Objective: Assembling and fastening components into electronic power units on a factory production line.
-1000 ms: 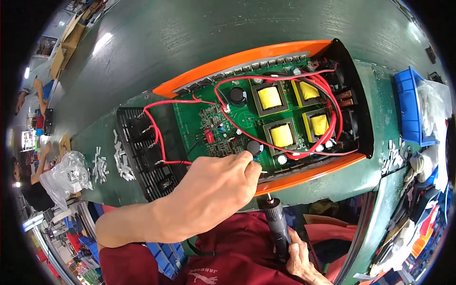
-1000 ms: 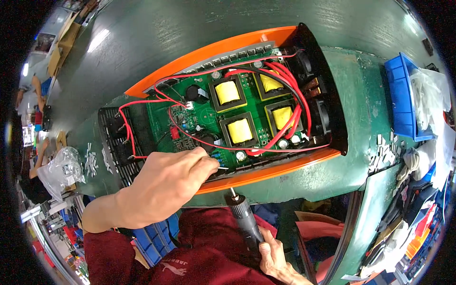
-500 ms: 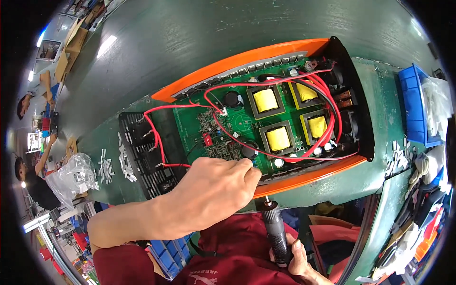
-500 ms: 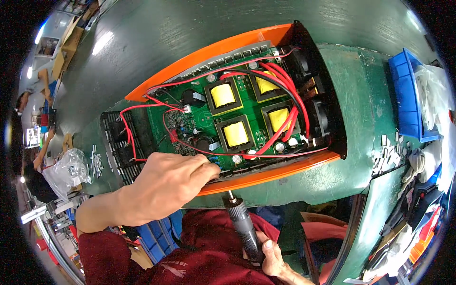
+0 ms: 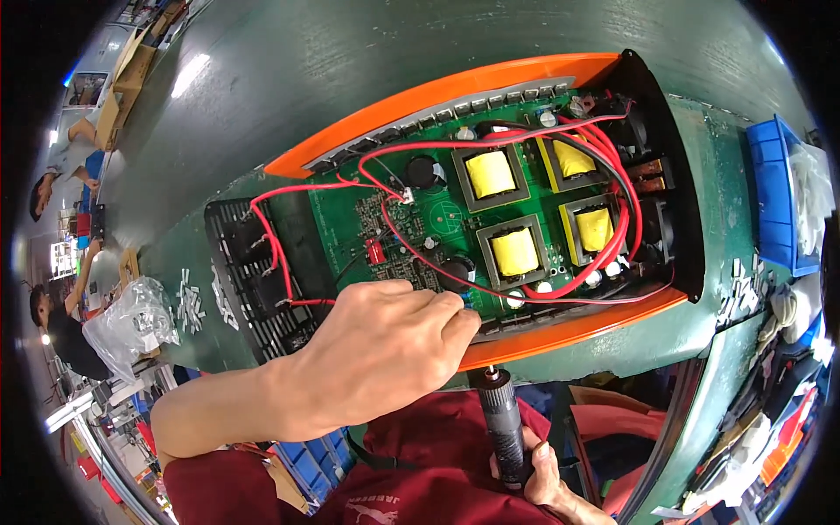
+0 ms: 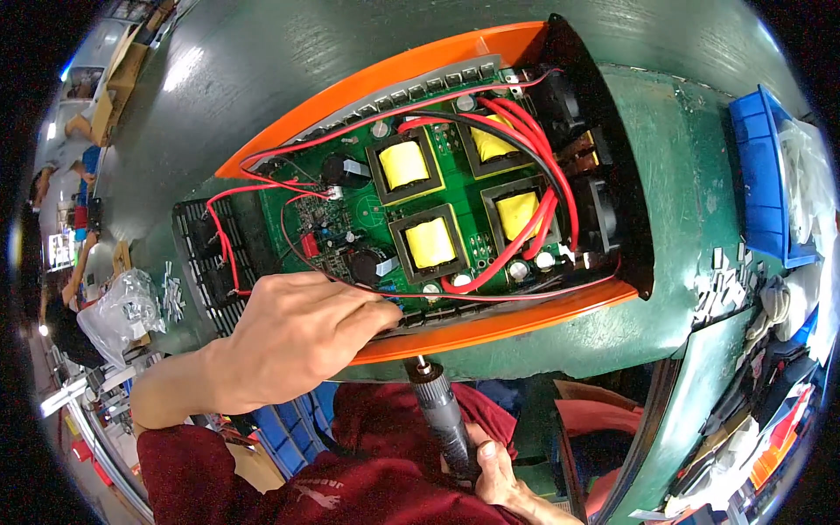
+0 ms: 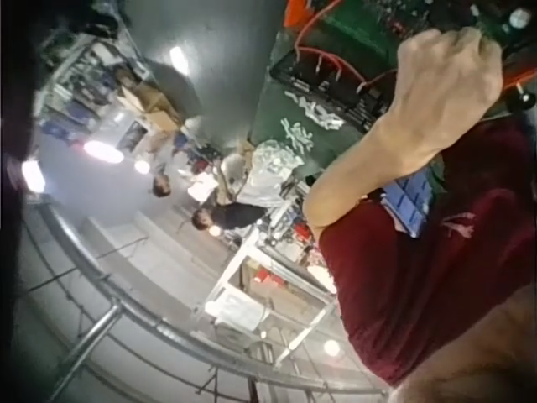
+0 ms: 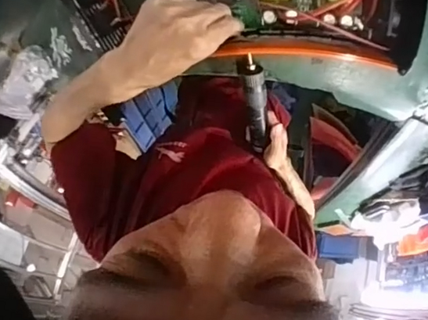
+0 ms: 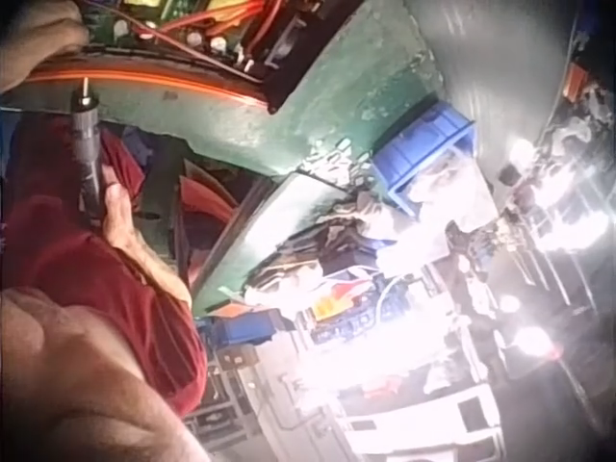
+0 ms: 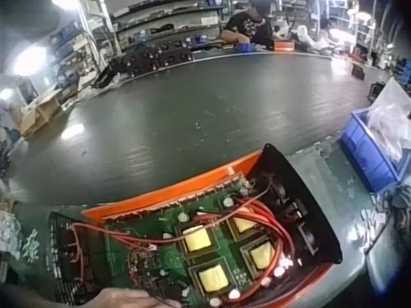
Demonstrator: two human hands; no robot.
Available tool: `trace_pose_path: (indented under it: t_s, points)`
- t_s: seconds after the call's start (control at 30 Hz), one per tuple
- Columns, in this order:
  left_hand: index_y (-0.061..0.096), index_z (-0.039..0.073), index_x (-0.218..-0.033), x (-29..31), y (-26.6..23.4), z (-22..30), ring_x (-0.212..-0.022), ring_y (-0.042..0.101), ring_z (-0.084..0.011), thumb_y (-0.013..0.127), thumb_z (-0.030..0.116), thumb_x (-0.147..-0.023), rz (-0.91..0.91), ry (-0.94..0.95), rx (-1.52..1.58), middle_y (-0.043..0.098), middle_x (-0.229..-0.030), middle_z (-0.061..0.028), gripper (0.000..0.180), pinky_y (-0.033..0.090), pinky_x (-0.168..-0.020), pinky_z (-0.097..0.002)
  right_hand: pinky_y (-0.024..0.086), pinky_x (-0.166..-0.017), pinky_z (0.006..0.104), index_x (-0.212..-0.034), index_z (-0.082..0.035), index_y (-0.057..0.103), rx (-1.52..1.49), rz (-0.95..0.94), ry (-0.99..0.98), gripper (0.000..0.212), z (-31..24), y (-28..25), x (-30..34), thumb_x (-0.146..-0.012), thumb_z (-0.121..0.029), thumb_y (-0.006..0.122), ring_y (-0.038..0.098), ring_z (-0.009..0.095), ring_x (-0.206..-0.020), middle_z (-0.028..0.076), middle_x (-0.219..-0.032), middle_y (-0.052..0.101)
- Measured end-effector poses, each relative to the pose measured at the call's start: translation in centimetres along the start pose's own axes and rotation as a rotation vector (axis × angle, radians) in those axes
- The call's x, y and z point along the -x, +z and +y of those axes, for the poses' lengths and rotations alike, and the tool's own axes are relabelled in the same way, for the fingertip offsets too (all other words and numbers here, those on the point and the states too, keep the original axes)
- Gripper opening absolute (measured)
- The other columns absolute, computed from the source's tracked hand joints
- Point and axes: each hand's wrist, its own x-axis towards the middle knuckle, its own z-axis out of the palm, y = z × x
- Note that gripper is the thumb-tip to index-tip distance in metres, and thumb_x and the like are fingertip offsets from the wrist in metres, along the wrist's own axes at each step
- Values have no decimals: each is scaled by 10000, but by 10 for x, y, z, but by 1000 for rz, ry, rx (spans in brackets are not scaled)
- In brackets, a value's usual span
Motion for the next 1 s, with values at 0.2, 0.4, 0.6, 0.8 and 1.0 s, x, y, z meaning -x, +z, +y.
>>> trace_pose_path:
  t_s: [0.2,0.4,0.6,0.8,1.0]
  points:
    - [688,68,-944,1,1,-3,-721,695,-161,680,114,-780,-10,32,-49,714,-882,-33,171,550,-636,-301,446,-590,266,-1237,61,517,67,9,-13,913,1,4,2,-975,-765,232,580,132,-659,89,-805,649]
    - [696,57,-920,1,5,-7,-704,682,-160,687,108,-760,77,77,-50,686,-832,-28,168,537,-607,-296,455,-666,287,-1273,64,510,4,71,-64,879,6,7,7,-995,-736,273,576,141,-742,79,-871,633]
    - [690,57,-886,2,11,-12,-679,654,-153,693,114,-737,122,122,-41,661,-802,-19,160,515,-590,-286,433,-568,263,-1237,46,504,21,75,-25,924,-1,8,5,-963,-785,208,549,117,-626,102,-812,647]
    - [690,56,-874,3,14,-16,-652,617,-152,697,113,-726,141,144,-34,624,-758,-11,159,490,-592,-278,416,-523,254,-1299,42,481,38,97,-115,939,17,9,2,-958,-795,228,548,128,-609,110,-831,654]
    - [560,79,-680,1,22,-17,-627,589,-145,671,129,-700,266,179,-60,511,-646,-9,123,483,-608,-291,392,-495,242,-1314,42,472,-8,97,-55,924,8,10,4,-965,-783,248,517,100,-564,114,-818,653]
